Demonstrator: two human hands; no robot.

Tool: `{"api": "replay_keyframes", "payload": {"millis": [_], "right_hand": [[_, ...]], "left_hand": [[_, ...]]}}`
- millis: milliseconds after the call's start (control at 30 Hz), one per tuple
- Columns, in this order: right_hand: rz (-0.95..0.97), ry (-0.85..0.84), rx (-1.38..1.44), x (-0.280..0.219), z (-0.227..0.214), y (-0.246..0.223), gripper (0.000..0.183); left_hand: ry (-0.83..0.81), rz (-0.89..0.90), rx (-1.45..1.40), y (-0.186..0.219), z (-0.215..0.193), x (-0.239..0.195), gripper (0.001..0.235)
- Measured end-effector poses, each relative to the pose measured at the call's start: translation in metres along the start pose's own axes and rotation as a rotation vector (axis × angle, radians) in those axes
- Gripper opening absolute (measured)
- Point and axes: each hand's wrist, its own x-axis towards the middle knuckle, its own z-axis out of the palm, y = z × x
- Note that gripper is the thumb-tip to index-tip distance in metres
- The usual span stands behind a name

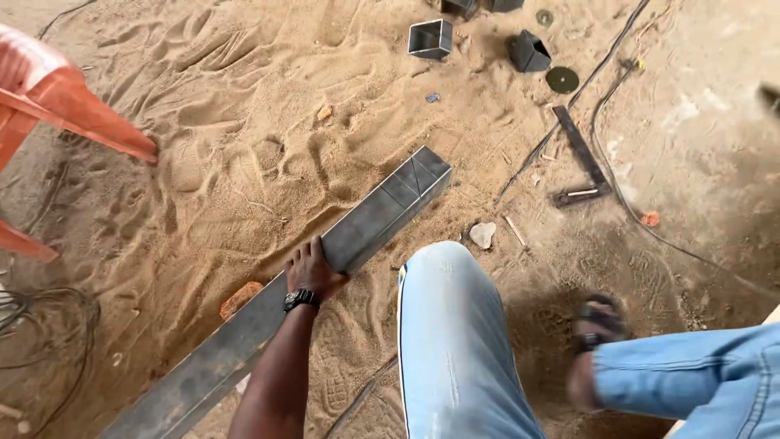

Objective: The person kneels on sandy ground and uses a try square and a marker to scribe a cutting line across a square steel tube. They then use a red angle grinder to cut along the marked line, producing sparks, repositioning the tube between cuts.

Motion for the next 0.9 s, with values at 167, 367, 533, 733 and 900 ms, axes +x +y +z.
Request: {"api": "replay_keyframes", "payload": {"millis": [167, 367, 533, 733, 900], "right_hand": [[0.055, -0.044, 0.037, 0.010, 0.107, -0.009, 0.054], [0.136, -0.044, 0.062, 0.030, 0.153, 0.019, 0.050], [0.179, -0.101, 0.123, 0.088, 0.187, 0.058, 0.047], [0.160, -0.126, 0.128, 0.162, 0.225, 0.103, 0.043], [0.091, 0.024, -0.126, 0.174, 0.232, 0.098, 0.052]], "left_hand": [[0.054, 0.020, -0.025, -0.008, -0.001, -0.002, 0.125], [-0.015, 0.001, -0.045, 0.004, -0.009, -0.010, 0.115], [0.071, 0.011, -0.010, 0.001, -0.004, -0.004, 0.125], [0.131, 0.039, 0.060, 0.003, -0.002, -0.004, 0.123], [0.108, 0.022, 0.067, 0.005, -0.003, -0.006, 0.124]]}}
